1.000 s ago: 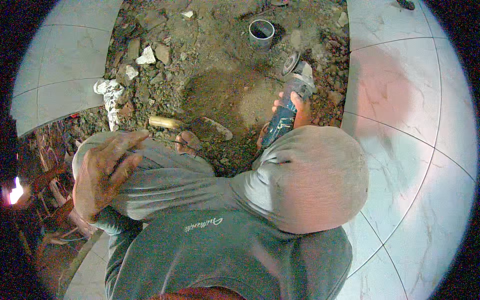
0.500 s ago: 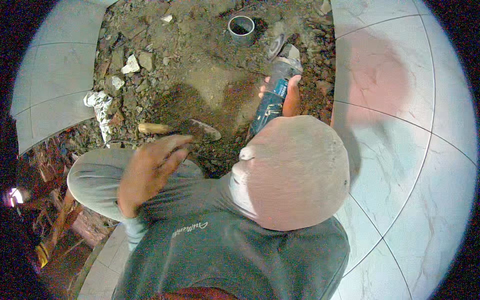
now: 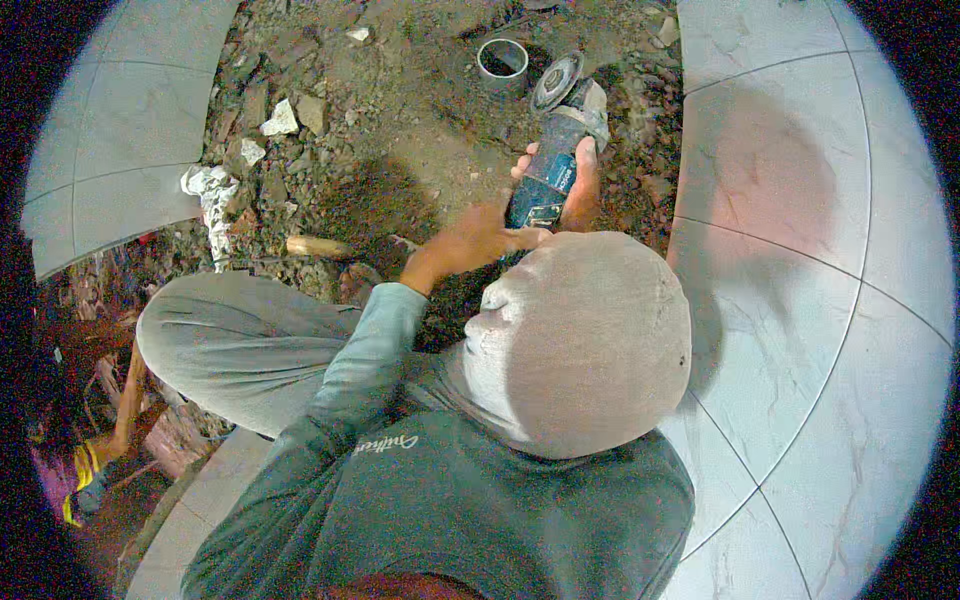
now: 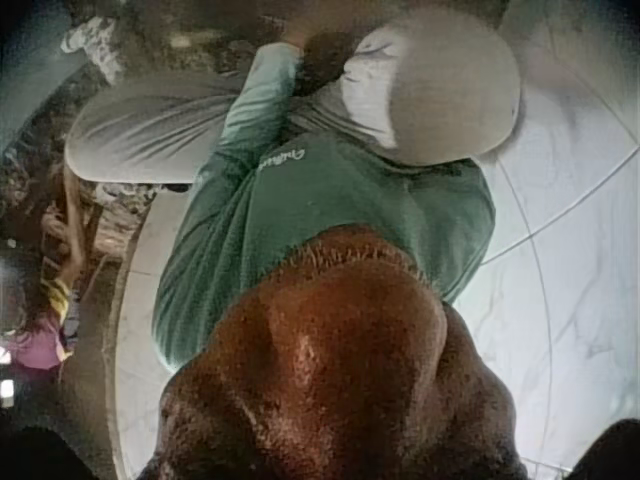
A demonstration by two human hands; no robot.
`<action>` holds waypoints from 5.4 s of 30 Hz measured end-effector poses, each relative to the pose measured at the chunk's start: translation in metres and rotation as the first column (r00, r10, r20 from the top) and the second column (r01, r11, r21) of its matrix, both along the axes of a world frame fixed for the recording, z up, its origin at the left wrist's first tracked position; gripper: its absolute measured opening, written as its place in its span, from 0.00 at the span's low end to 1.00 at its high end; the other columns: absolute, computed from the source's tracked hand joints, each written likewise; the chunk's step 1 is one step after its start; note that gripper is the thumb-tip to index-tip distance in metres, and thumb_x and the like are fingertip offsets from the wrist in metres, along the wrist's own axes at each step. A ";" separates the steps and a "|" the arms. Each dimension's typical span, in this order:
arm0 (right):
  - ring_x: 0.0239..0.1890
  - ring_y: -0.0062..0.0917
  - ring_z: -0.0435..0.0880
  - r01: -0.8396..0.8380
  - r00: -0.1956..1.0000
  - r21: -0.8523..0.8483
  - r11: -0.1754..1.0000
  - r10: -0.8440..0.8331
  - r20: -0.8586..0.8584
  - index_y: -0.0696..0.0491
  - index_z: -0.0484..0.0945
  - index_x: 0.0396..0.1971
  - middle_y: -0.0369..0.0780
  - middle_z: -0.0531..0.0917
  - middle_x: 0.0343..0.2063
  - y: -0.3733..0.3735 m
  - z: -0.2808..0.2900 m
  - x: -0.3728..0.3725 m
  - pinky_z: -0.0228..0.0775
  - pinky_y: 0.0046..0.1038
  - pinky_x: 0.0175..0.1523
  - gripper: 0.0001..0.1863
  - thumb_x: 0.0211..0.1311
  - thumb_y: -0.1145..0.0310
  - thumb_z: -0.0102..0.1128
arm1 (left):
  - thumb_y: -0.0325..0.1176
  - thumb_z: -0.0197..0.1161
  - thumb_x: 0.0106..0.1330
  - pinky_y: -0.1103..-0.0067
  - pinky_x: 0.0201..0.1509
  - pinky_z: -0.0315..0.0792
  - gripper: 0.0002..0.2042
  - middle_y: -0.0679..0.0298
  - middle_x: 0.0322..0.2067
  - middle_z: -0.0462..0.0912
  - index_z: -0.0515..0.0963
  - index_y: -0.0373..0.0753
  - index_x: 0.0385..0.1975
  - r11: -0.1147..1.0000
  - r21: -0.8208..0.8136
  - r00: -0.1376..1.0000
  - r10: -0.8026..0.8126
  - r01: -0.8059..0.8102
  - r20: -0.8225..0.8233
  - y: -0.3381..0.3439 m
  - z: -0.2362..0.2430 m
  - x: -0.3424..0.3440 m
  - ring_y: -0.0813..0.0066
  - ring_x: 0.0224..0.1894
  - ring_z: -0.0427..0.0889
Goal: The person uses an angle grinder to cut a pipe, clears rubble and debris from a floor opening with a trowel and by hand, and positions sections of PVC pipe.
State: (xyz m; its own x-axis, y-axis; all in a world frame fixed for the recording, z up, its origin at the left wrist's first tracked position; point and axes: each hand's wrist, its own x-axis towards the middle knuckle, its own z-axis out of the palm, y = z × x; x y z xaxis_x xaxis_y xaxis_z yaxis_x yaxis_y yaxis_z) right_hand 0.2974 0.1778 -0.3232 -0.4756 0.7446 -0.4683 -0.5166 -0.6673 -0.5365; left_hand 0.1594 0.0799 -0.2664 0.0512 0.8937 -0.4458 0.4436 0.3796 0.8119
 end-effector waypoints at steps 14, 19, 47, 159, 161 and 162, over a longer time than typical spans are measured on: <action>0.37 0.34 0.87 -0.004 0.969 0.218 0.976 -0.050 0.244 0.61 0.76 0.45 0.46 0.84 0.34 0.009 -0.017 0.006 0.84 0.36 0.42 0.26 0.70 0.49 0.56 | 0.47 0.80 0.46 0.70 0.55 0.73 0.44 0.55 0.46 0.82 0.68 0.29 0.60 0.982 -0.062 0.877 0.188 -0.180 0.441 0.024 -0.039 0.013 0.62 0.47 0.81; 0.31 0.34 0.87 0.055 0.974 0.126 0.991 -0.081 0.213 0.57 0.74 0.46 0.46 0.84 0.34 0.006 -0.016 0.009 0.84 0.37 0.37 0.22 0.69 0.51 0.59 | 0.46 0.80 0.46 0.72 0.55 0.73 0.46 0.58 0.48 0.81 0.67 0.30 0.63 0.987 0.000 0.903 0.148 -0.162 0.403 0.023 -0.040 0.016 0.66 0.47 0.79; 0.31 0.33 0.86 -0.048 0.962 0.119 0.992 0.014 0.272 0.58 0.77 0.46 0.45 0.85 0.32 0.017 -0.007 0.016 0.82 0.34 0.38 0.36 0.70 0.35 0.46 | 0.46 0.80 0.44 0.73 0.48 0.75 0.35 0.61 0.42 0.83 0.75 0.34 0.52 0.973 -0.153 0.811 0.231 -0.175 0.538 0.031 -0.050 0.032 0.70 0.41 0.82; 0.43 0.40 0.82 -0.473 0.529 0.424 0.773 -0.135 0.838 0.63 0.72 0.49 0.49 0.81 0.40 0.129 -0.122 0.026 0.74 0.39 0.47 0.38 0.41 0.52 0.72 | 0.44 0.60 0.70 0.64 0.46 0.76 0.15 0.49 0.39 0.85 0.81 0.37 0.41 0.899 0.268 0.892 0.404 -0.347 -0.201 0.052 -0.113 0.030 0.49 0.42 0.84; 0.46 0.42 0.82 -0.582 0.413 0.331 0.743 -0.081 0.907 0.67 0.72 0.50 0.52 0.81 0.41 0.140 -0.131 0.027 0.75 0.41 0.49 0.41 0.40 0.51 0.72 | 0.41 0.58 0.71 0.64 0.44 0.76 0.13 0.50 0.35 0.86 0.81 0.37 0.41 0.887 0.365 0.842 0.413 -0.284 -0.348 0.043 -0.117 0.003 0.50 0.38 0.85; 0.46 0.42 0.82 -0.571 0.429 0.342 0.746 -0.084 0.899 0.67 0.72 0.50 0.52 0.81 0.41 0.142 -0.133 0.017 0.75 0.41 0.49 0.41 0.40 0.51 0.72 | 0.40 0.57 0.71 0.64 0.43 0.76 0.13 0.50 0.34 0.86 0.81 0.36 0.40 0.846 0.428 0.830 0.466 -0.318 -0.306 0.035 -0.123 -0.020 0.51 0.36 0.85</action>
